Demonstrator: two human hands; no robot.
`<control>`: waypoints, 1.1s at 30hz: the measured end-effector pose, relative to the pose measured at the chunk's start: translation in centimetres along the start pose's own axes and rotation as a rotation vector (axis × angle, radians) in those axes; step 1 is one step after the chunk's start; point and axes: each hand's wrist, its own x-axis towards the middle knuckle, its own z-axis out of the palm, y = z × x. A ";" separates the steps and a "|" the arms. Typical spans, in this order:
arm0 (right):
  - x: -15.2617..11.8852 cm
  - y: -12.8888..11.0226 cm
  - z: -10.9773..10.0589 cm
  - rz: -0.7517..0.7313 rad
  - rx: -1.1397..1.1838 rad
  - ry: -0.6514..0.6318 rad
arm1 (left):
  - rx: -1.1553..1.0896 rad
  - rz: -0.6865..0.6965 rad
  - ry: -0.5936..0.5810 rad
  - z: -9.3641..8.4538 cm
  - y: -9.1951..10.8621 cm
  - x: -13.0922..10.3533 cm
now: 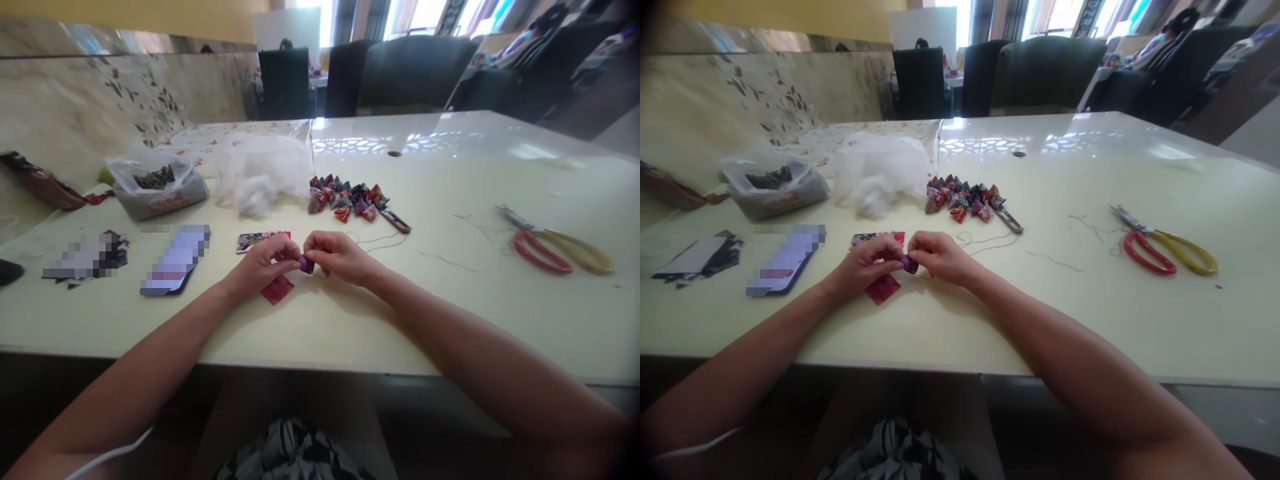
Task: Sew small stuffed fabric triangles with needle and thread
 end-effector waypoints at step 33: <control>-0.4 -0.3 1.2 -0.186 -0.759 0.076 | 0.111 -0.142 0.120 0.3 0.8 0.0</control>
